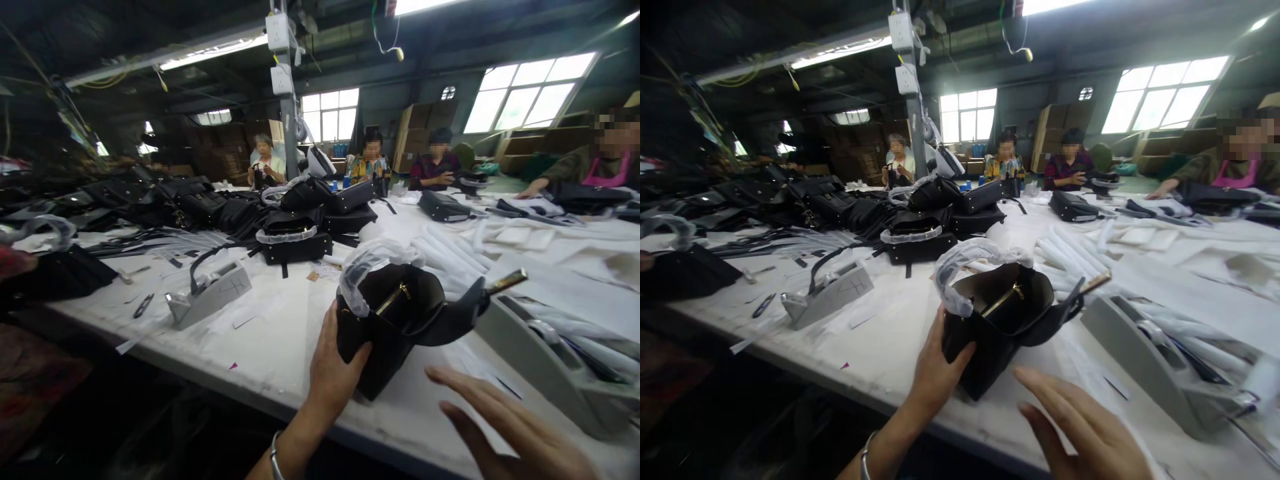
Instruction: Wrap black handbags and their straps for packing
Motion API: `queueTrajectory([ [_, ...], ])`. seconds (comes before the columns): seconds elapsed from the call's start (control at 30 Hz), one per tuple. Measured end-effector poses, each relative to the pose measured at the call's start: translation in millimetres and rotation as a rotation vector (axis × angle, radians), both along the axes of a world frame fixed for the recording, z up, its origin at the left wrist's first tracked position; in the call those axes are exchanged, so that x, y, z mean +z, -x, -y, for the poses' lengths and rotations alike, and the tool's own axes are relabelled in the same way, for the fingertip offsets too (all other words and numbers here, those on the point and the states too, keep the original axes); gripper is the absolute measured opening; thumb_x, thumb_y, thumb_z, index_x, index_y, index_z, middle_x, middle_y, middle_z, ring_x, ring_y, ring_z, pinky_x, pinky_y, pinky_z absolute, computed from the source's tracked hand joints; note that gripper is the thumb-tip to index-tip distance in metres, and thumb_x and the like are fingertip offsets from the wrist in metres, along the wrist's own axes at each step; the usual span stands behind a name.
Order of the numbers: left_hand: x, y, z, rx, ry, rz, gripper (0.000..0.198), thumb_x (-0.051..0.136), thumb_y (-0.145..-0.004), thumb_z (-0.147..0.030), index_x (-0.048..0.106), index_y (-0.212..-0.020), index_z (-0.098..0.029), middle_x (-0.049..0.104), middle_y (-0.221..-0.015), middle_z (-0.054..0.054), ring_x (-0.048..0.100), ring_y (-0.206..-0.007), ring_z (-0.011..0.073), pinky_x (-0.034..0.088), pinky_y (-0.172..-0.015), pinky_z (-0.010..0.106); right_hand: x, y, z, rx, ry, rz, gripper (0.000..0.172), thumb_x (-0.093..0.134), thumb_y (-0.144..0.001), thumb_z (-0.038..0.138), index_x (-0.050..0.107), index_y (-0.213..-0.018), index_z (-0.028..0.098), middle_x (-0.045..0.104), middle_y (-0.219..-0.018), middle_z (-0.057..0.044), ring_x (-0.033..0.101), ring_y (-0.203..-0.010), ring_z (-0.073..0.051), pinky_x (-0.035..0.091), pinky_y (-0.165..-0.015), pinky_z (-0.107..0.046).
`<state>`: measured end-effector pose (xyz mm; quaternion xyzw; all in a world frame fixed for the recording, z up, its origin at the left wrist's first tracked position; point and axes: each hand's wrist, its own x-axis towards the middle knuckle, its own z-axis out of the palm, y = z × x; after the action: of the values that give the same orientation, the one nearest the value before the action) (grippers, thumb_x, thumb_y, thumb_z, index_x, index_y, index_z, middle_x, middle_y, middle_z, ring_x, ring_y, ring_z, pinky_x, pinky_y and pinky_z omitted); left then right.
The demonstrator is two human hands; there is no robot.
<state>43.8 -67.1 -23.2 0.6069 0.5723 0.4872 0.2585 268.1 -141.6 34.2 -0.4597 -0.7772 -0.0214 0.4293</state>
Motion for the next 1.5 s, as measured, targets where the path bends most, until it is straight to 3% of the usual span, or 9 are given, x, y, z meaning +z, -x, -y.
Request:
queueTrajectory([
  [0.13, 2.5, -8.1, 6.5, -0.046, 0.061, 0.13, 0.1, 0.075, -0.078, -0.043, 0.016, -0.157, -0.028, 0.023, -0.164, 0.008, 0.029, -0.147, 0.0326, 0.034, -0.117, 0.048, -56.3, 23.2, -41.7, -0.038, -0.058, 0.14, 0.079, 0.062, -0.091, 0.039, 0.021, -0.157, 0.031, 0.031, -0.16, -0.01, 0.038, -0.142, -0.038, 0.046, -0.107, -0.059],
  [0.3, 2.1, 18.8, -17.7, -0.439, 0.125, 0.211, 0.074, 0.051, -0.094, -0.05, 0.021, -0.156, -0.024, 0.048, -0.15, 0.011, 0.054, -0.13, 0.0277, 0.052, -0.097, 0.039, -51.4, 32.9, -84.2, -0.046, -0.027, 0.111, 0.078, 0.059, -0.092, 0.04, 0.019, -0.157, 0.028, 0.039, -0.154, -0.012, 0.035, -0.143, -0.037, 0.036, -0.113, -0.062],
  [0.4, -1.0, 48.7, -66.1, -0.212, 0.13, -0.004, 0.053, 0.02, -0.104, -0.043, 0.047, -0.144, -0.02, 0.06, -0.139, 0.012, 0.059, -0.124, 0.0239, 0.052, -0.096, 0.038, -48.9, 28.8, -83.2, -0.034, -0.003, 0.08, 0.072, 0.056, -0.093, 0.034, 0.022, -0.156, 0.03, 0.04, -0.152, -0.011, 0.039, -0.141, -0.034, 0.038, -0.113, -0.059],
  [0.6, -10.4, 59.8, -160.8, -0.006, 0.226, -0.239, 0.033, 0.064, -0.091, -0.036, 0.063, -0.117, -0.017, 0.059, -0.132, 0.011, 0.053, -0.124, 0.0285, 0.041, -0.107, 0.055, -50.0, 24.8, -70.2, -0.059, -0.003, 0.038, 0.067, 0.055, -0.094, 0.032, 0.027, -0.155, 0.029, 0.039, -0.155, -0.01, 0.039, -0.142, -0.033, 0.039, -0.115, -0.056],
  [0.77, -9.2, 50.3, -176.9, -0.005, 0.325, -0.252, 0.031, 0.064, -0.091, -0.035, 0.062, -0.115, -0.016, 0.062, -0.123, 0.009, 0.061, -0.111, 0.0255, 0.051, -0.096, 0.05, -42.4, 16.5, -59.8, -0.059, -0.016, 0.064, 0.065, 0.057, -0.093, 0.032, 0.032, -0.153, 0.03, 0.041, -0.155, -0.009, 0.047, -0.137, -0.032, 0.047, -0.109, -0.051],
  [1.0, 9.7, 50.0, -83.7, -0.184, 0.221, 0.081, 0.023, 0.065, -0.089, -0.038, 0.065, -0.092, -0.014, 0.067, -0.088, 0.003, 0.063, -0.087, 0.018, 0.05, -0.081, 0.032, -49.6, 2.9, -31.8, 0.026, -0.051, -0.26, 0.028, 0.07, -0.083, 0.023, 0.072, -0.108, 0.035, 0.073, -0.105, -0.003, 0.072, -0.092, -0.024, 0.061, -0.081, -0.036],
  [1.07, 14.1, 45.5, -37.4, -0.232, 0.219, 0.191, 0.027, 0.063, -0.088, -0.042, 0.064, -0.091, -0.015, 0.068, -0.085, 0.003, 0.062, -0.083, 0.017, 0.048, -0.076, 0.028, -51.7, 10.6, -25.3, 0.102, 0.263, -0.377, 0.018, 0.069, -0.085, 0.032, 0.074, -0.102, 0.031, 0.076, -0.091, -0.003, 0.071, -0.072, -0.022, 0.06, -0.065, -0.034],
  [1.23, 6.1, 24.7, 60.8, -0.318, 0.328, 0.387, 0.026, 0.069, -0.085, -0.041, 0.067, -0.091, -0.016, 0.071, -0.088, 0.004, 0.063, -0.084, 0.0184, 0.047, -0.077, 0.027, -51.8, 43.7, -14.1, 0.298, 1.018, -0.75, 0.048, 0.061, -0.087, 0.059, 0.072, -0.111, 0.018, 0.073, -0.08, -0.006, 0.058, -0.055, -0.015, 0.05, -0.054, -0.029],
  [1.5, -7.5, -4.3, 100.7, -0.361, 0.335, 0.402, 0.035, 0.074, -0.081, -0.04, 0.073, -0.11, -0.02, 0.074, -0.112, 0.01, 0.067, -0.103, 0.0264, 0.049, -0.092, 0.034, -61.7, 43.3, 13.2, 0.24, 0.986, -0.683, 0.029, 0.072, -0.081, 0.047, 0.075, -0.082, 0.018, 0.072, -0.076, -0.003, 0.064, -0.072, -0.018, 0.05, -0.067, -0.028],
])
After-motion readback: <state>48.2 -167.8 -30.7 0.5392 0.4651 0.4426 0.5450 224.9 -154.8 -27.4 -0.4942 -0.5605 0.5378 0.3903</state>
